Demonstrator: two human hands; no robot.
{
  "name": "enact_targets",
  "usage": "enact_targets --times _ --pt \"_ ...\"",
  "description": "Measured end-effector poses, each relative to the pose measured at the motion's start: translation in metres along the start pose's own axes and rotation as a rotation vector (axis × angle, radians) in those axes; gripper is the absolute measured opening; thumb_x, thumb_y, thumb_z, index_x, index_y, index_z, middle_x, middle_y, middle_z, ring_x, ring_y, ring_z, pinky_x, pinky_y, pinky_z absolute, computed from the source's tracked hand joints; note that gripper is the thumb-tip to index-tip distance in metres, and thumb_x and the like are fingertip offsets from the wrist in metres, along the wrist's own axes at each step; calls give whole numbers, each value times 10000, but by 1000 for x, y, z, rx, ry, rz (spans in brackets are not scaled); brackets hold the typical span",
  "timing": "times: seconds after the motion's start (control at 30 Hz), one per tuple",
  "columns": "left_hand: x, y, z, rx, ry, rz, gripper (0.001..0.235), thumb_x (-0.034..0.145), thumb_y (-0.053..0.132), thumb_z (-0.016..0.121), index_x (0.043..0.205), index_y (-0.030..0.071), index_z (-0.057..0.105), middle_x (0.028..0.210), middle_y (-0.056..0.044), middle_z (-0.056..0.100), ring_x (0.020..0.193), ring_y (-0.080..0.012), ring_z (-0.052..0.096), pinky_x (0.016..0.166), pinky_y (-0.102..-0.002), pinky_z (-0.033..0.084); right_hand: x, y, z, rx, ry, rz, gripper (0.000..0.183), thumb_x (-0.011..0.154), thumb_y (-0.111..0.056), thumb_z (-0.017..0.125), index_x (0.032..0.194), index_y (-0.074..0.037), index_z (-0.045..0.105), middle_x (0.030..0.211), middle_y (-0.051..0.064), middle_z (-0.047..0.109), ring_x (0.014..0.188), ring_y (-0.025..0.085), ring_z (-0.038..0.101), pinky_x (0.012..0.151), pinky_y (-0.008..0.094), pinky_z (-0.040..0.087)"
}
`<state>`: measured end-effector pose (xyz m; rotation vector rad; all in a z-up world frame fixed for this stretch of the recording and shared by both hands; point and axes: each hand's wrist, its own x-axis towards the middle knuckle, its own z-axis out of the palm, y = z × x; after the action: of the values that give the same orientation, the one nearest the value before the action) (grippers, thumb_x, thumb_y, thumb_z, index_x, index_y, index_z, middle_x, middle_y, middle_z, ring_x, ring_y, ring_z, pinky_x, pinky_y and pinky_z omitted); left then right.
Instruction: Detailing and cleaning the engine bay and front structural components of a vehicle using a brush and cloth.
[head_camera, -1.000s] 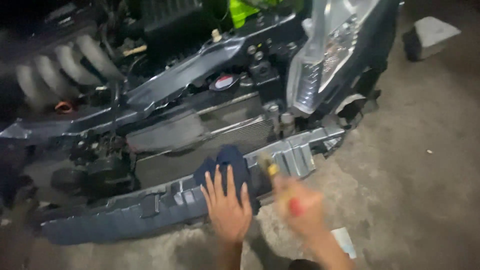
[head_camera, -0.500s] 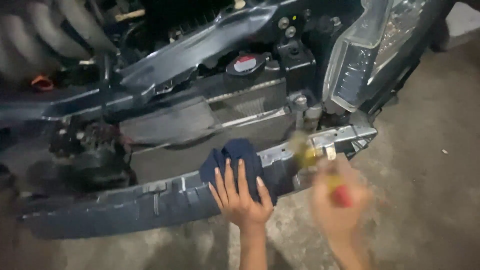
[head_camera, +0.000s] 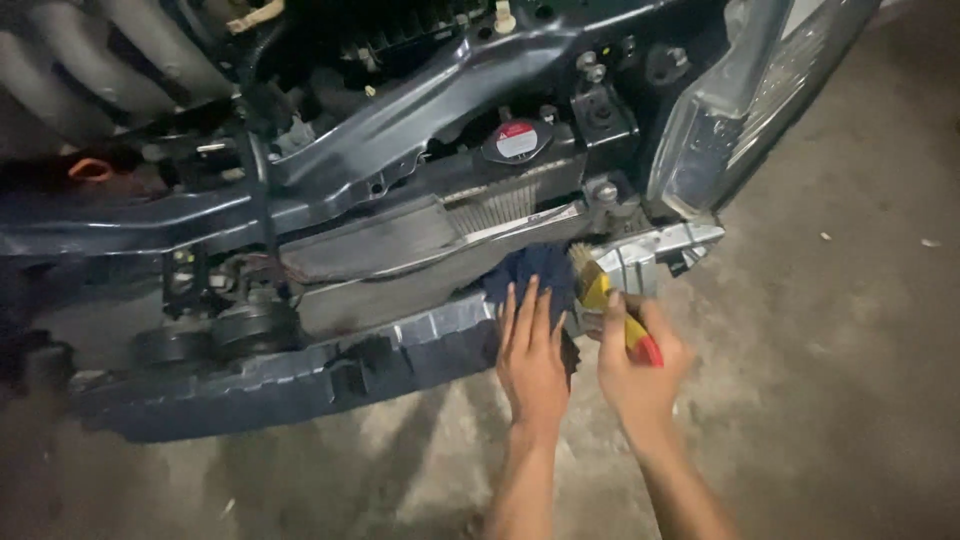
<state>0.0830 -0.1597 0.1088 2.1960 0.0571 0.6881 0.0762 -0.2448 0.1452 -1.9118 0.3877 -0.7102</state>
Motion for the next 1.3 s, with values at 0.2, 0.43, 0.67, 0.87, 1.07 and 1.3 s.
enact_targets --times 0.2,0.43,0.67,0.87,1.07,1.3 --pt "46 56 -16 47 -243 -227 372 1072 268 544 1316 13 663 1422 -148 629 1346 -351 559 1124 -490 458 56 -64 -26 -172 -351 333 170 977 -326 715 1046 -181 773 918 126 755 920 332 723 807 432 537" --pt "48 88 22 32 -344 -373 404 1064 296 533 1402 99 632 1490 -79 584 1373 -282 547 1095 -447 500 128 -86 -86 -74 -497 595 270 1045 -179 621 1213 17 699 1049 314 722 999 414 728 829 530 579" --pt "44 138 97 90 -224 -407 370 1052 237 578 1359 43 649 1501 -124 567 1402 -324 505 1132 -471 446 203 -5 -128 113 -488 448 211 1014 -151 679 1041 58 693 870 256 650 837 330 668 699 452 551" --pt "23 152 193 249 6 -405 358 1005 183 654 1329 33 679 1514 -158 545 1473 -390 383 1200 -520 323 290 32 -152 147 -624 389 250 966 -152 719 1149 17 728 1035 279 710 943 304 695 795 413 603" --pt "9 126 250 488 8 -436 334 975 199 658 1273 51 691 1532 -165 498 1515 -411 315 1225 -525 295 347 50 -151 44 -790 307 287 950 -162 713 1209 -42 740 1052 268 738 957 336 751 833 431 625" --pt "34 167 238 554 87 -331 293 1050 113 435 985 -71 653 1398 -310 562 1457 -522 377 1130 -686 376 350 85 -145 166 -756 468 406 910 -264 660 1161 51 711 1112 172 726 910 283 781 796 370 667"
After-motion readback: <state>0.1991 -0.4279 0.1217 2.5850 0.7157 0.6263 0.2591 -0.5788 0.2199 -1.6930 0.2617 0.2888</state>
